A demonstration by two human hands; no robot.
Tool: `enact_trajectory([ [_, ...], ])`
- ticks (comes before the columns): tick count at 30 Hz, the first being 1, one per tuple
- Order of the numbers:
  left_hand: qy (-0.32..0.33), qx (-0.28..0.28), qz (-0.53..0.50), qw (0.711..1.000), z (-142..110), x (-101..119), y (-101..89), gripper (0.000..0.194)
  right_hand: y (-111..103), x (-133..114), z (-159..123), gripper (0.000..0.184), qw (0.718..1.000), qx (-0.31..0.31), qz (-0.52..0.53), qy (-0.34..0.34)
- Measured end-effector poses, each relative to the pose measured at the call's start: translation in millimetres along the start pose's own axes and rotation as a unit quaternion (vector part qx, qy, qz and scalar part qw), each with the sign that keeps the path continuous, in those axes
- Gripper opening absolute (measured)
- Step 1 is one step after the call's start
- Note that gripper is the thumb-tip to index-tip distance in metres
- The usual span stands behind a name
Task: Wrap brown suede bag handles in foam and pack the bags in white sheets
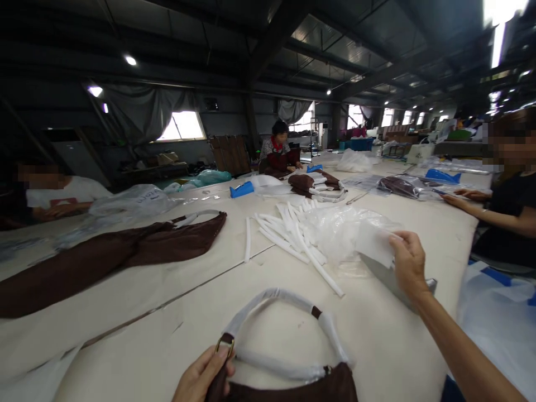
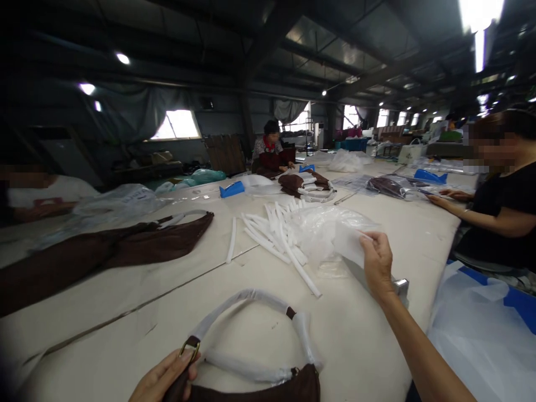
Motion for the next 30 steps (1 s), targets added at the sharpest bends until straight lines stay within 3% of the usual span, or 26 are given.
enact_trajectory([
  [3,0.011,-0.023,0.003,1.000,-13.7,15.8,6.1,0.052,18.9,-16.6,-25.2,0.042,0.987,-0.133,0.068,0.054],
  [5,0.053,-0.042,-0.040,0.997,-21.8,24.2,10.3,0.045,41.5,-12.4,-50.9,0.045,0.963,-0.248,0.015,0.104],
  [8,0.059,-0.018,-0.061,0.996,-26.8,25.9,12.0,0.045,81.6,10.2,-101.5,0.044,0.888,-0.423,-0.119,0.138],
  [11,0.066,-0.009,-0.077,0.995,-27.9,22.6,11.5,0.047,119.4,33.4,-151.1,0.034,0.810,-0.541,-0.211,0.082],
  [15,0.078,-0.017,-0.097,0.992,-28.4,20.8,11.1,0.049,160.0,51.4,-188.2,0.028,0.772,-0.585,-0.249,0.012],
  [21,0.058,-0.027,-0.125,0.990,-25.3,17.5,9.0,0.046,188.2,57.5,-213.0,0.035,0.739,-0.634,-0.217,0.069],
  [24,0.051,-0.012,-0.139,0.989,-22.9,14.7,9.0,0.042,184.4,51.8,-216.0,0.040,0.729,-0.647,-0.198,0.102],
  [28,0.050,0.012,-0.154,0.987,-19.6,12.6,9.0,0.038,152.5,49.2,-205.0,0.046,0.696,-0.652,-0.091,0.287],
  [30,0.050,0.020,-0.160,0.986,-17.9,12.4,9.3,0.036,129.2,51.2,-202.9,0.048,0.674,-0.652,-0.019,0.346],
])
Point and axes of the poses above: each hand's wrist, its own z-axis towards the middle knuckle, its own y-axis out of the palm, x = y × z, the point moved 1 cm from there along z, towards the middle knuckle, and after that the axes turned 13 degrees about y, right-handed, at the moved point
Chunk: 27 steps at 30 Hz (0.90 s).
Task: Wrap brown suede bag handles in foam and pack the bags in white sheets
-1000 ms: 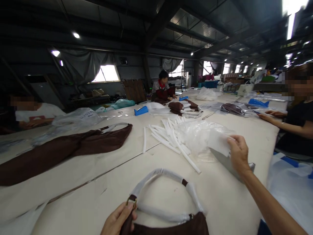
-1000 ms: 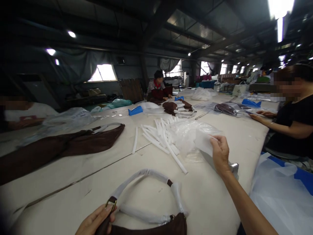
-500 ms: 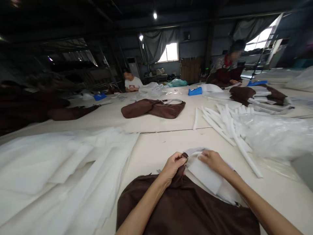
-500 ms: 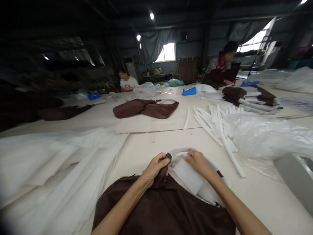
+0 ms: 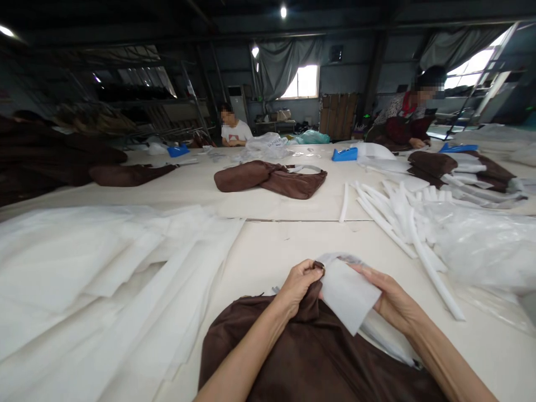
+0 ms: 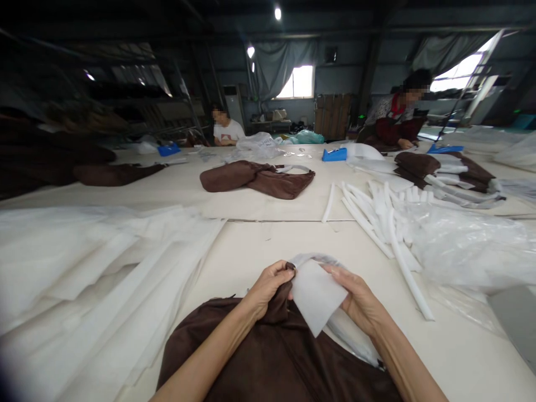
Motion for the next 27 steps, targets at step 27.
enact_trajectory([
  [27,0.027,-0.001,0.059,0.998,-9.8,14.4,-11.8,0.059,96.3,5.1,13.7,0.028,0.944,0.050,0.326,-0.017],
])
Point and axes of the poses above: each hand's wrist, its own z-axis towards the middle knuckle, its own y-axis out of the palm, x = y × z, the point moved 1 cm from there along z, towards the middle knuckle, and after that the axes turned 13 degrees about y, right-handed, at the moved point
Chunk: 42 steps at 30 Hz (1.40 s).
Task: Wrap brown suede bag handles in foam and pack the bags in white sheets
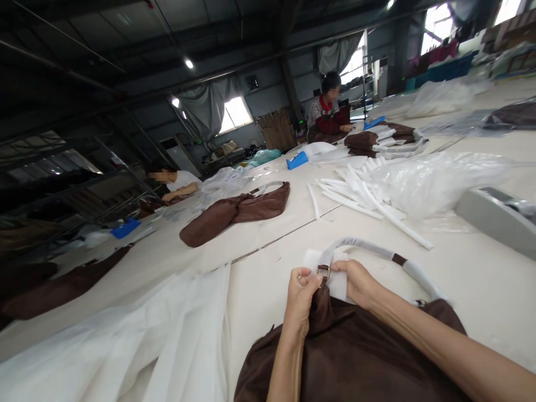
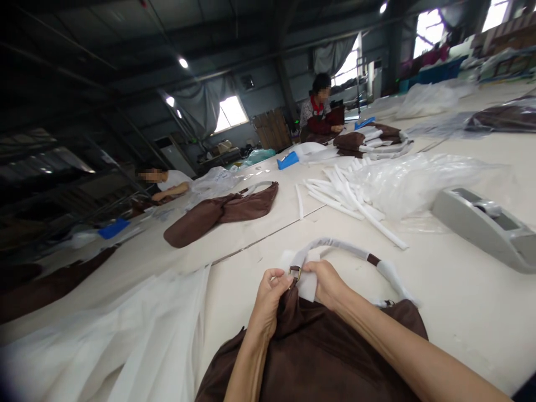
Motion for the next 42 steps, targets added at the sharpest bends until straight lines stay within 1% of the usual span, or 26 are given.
enact_trajectory([
  [2,0.002,0.012,0.005,1.000,1.1,-2.3,0.1,0.062,-1.3,2.2,-1.3,0.028,0.998,-0.042,0.033,0.022],
  [4,0.005,0.021,0.012,1.000,1.9,-5.0,0.9,0.064,-3.5,3.2,-3.1,0.026,0.997,-0.057,0.044,0.008],
  [5,0.008,0.025,0.016,1.000,2.2,-6.5,1.3,0.065,-4.1,3.1,-3.7,0.024,0.998,-0.049,0.040,-0.010],
  [7,0.011,0.037,0.024,0.999,2.9,-9.4,1.4,0.066,-3.8,2.2,-3.4,0.024,0.999,-0.008,0.018,-0.045],
  [9,0.013,0.049,0.029,0.998,3.8,-11.7,-0.1,0.068,-2.8,0.9,-1.8,0.026,0.997,0.034,-0.001,-0.062],
  [10,0.013,0.061,0.027,0.998,4.5,-12.2,-1.5,0.069,-2.4,0.2,-0.9,0.027,0.997,0.046,-0.005,-0.066],
  [13,0.003,0.119,0.004,0.993,6.9,-10.7,-6.9,0.069,-2.9,-1.4,0.6,0.030,0.996,0.047,0.000,-0.077],
  [14,-0.005,0.133,-0.010,0.991,7.7,-9.2,-8.2,0.065,-3.4,-1.5,0.6,0.031,0.995,0.047,0.002,-0.082],
  [15,-0.019,0.135,-0.028,0.990,8.5,-7.4,-8.8,0.059,-3.9,-1.4,0.4,0.032,0.995,0.048,0.003,-0.085],
  [16,-0.036,0.125,-0.046,0.990,9.2,-5.3,-8.7,0.052,-4.4,-1.0,0.0,0.032,0.995,0.049,0.005,-0.087],
  [18,-0.077,0.087,-0.080,0.990,10.4,-1.6,-6.9,0.044,-4.7,0.3,-1.1,0.033,0.995,0.051,0.011,-0.084],
  [21,-0.125,0.049,-0.106,0.985,11.0,2.1,-3.5,0.043,-4.3,2.0,-4.3,0.033,0.996,0.047,0.021,-0.077],
  [23,-0.133,0.034,-0.113,0.984,9.9,3.8,-1.8,0.044,-4.5,2.7,-7.5,0.035,0.996,0.050,0.020,-0.075],
  [26,-0.115,-0.002,-0.122,0.986,4.9,7.2,1.8,0.050,-5.1,3.8,-12.2,0.039,0.995,0.054,0.021,-0.075],
  [29,-0.088,-0.049,-0.114,0.988,-0.9,11.7,8.5,0.055,-4.7,4.1,-15.6,0.040,0.995,0.059,0.026,-0.077],
  [31,-0.070,-0.070,-0.094,0.991,-2.6,14.0,13.4,0.054,-4.8,2.5,-18.6,0.039,0.995,0.073,0.013,-0.073],
  [33,-0.054,-0.076,-0.076,0.993,-2.5,15.1,17.1,0.049,-7.8,-1.2,-23.6,0.040,0.994,0.072,-0.022,-0.074],
  [35,-0.044,-0.077,-0.069,0.994,-1.5,15.2,18.9,0.043,-17.1,-6.0,-30.6,0.042,0.993,0.038,-0.083,-0.077],
  [36,-0.041,-0.080,-0.068,0.994,-1.2,15.0,19.2,0.041,-25.3,-8.4,-34.3,0.044,0.989,0.024,-0.120,-0.078],
  [37,-0.040,-0.084,-0.069,0.993,-1.0,14.7,19.1,0.040,-35.8,-10.8,-37.7,0.049,0.983,0.021,-0.163,-0.082],
  [38,-0.041,-0.089,-0.070,0.993,-1.1,14.4,19.0,0.038,-48.1,-13.3,-40.6,0.056,0.972,0.031,-0.211,-0.096],
  [39,-0.042,-0.093,-0.072,0.992,-1.4,14.3,18.8,0.037,-61.4,-16.1,-42.6,0.063,0.953,0.050,-0.270,-0.125],
  [40,-0.042,-0.096,-0.073,0.992,-1.8,14.5,18.7,0.036,-74.4,-19.2,-43.7,0.069,0.922,0.070,-0.341,-0.171],
  [41,-0.041,-0.098,-0.075,0.992,-2.2,15.0,18.8,0.036,-85.9,-22.5,-43.8,0.073,0.874,0.081,-0.421,-0.229],
  [42,-0.039,-0.099,-0.075,0.992,-2.7,15.9,19.1,0.036,-94.8,-26.0,-43.0,0.074,0.810,0.078,-0.502,-0.295],
])
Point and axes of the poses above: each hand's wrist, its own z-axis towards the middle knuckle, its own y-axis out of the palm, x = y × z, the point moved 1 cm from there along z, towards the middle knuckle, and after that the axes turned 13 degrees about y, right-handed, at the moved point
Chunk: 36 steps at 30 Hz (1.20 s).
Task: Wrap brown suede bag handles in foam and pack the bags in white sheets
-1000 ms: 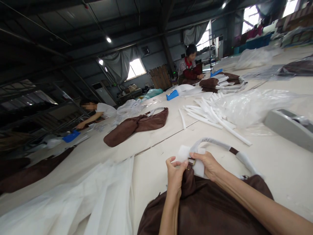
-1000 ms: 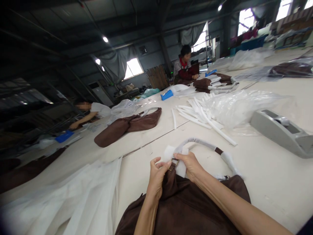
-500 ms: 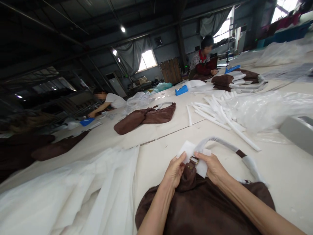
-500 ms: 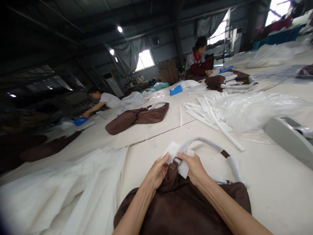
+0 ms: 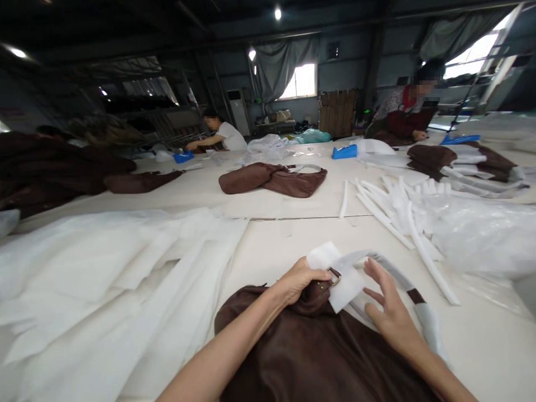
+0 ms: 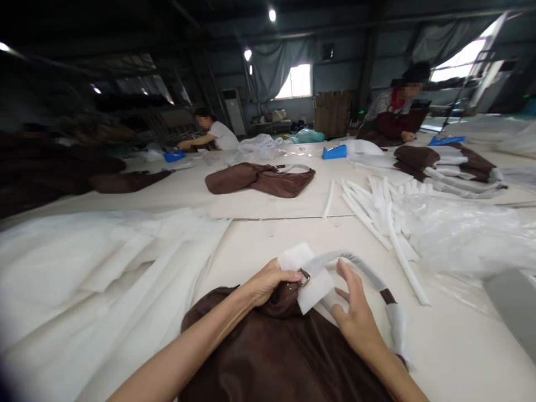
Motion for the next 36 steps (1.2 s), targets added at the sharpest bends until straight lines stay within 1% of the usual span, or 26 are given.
enact_trajectory([
  [1,0.002,-0.001,0.001,1.000,-0.3,1.2,0.8,0.037,-4.9,4.7,2.3,0.073,0.992,0.004,-0.084,-0.091],
  [3,0.005,-0.006,0.005,1.000,-0.9,4.7,2.8,0.038,-9.9,7.2,9.7,0.066,0.947,-0.006,-0.201,-0.251],
  [4,0.006,-0.009,0.010,1.000,-1.1,6.7,3.9,0.037,-10.9,5.0,14.3,0.062,0.922,-0.015,-0.228,-0.313],
  [5,0.007,-0.012,0.017,1.000,-1.2,8.5,4.9,0.034,-11.4,0.8,19.2,0.056,0.902,-0.028,-0.238,-0.360],
  [6,0.009,-0.015,0.026,1.000,-1.4,10.0,5.9,0.031,-11.7,-4.9,24.1,0.050,0.887,-0.042,-0.239,-0.393],
  [7,0.012,-0.015,0.036,0.999,-1.4,11.0,6.8,0.027,-12.2,-11.5,28.7,0.044,0.877,-0.058,-0.237,-0.414],
  [9,0.019,-0.016,0.056,0.998,-1.3,10.5,8.3,0.022,-13.6,-24.9,36.4,0.030,0.866,-0.090,-0.236,-0.431],
  [11,0.030,-0.014,0.073,0.997,-0.9,7.1,9.8,0.020,-15.2,-35.4,42.8,0.018,0.865,-0.123,-0.255,-0.414],
  [13,0.041,-0.012,0.091,0.995,-0.7,2.5,11.2,0.017,-15.6,-41.1,48.3,0.012,0.876,-0.151,-0.281,-0.363],
  [16,0.057,-0.004,0.118,0.991,-2.2,-1.9,13.4,0.011,-13.0,-43.4,55.0,0.024,0.906,-0.183,-0.295,-0.243],
  [18,0.069,-0.001,0.132,0.989,-4.4,-2.4,14.8,0.009,-10.0,-43.9,57.6,0.027,0.920,-0.204,-0.284,-0.175],
  [21,0.085,0.000,0.149,0.985,-8.6,-1.9,16.3,0.013,-5.9,-45.1,59.4,0.025,0.931,-0.232,-0.259,-0.111],
  [24,0.094,-0.001,0.161,0.983,-13.1,-2.0,16.8,0.021,-4.1,-44.8,61.1,0.024,0.943,-0.230,-0.232,-0.061],
  [27,0.071,-0.012,0.133,0.988,-18.1,-1.7,16.9,0.027,-3.0,-44.0,62.2,0.026,0.954,-0.220,-0.201,-0.028],
  [30,0.043,-0.034,0.079,0.995,-22.9,0.5,17.1,0.039,-0.1,-45.8,61.2,0.028,0.959,-0.213,-0.184,-0.025],
  [32,0.056,-0.040,0.120,0.990,-24.6,1.7,16.5,0.042,2.7,-48.1,59.8,0.031,0.962,-0.205,-0.180,-0.025],
  [34,0.070,-0.026,0.172,0.982,-24.9,0.8,15.6,0.044,4.3,-50.0,59.2,0.032,0.963,-0.201,-0.176,-0.024],
  [36,0.060,-0.019,0.162,0.985,-24.3,-2.3,15.4,0.043,2.3,-50.9,61.3,0.031,0.962,-0.208,-0.175,-0.022],
])
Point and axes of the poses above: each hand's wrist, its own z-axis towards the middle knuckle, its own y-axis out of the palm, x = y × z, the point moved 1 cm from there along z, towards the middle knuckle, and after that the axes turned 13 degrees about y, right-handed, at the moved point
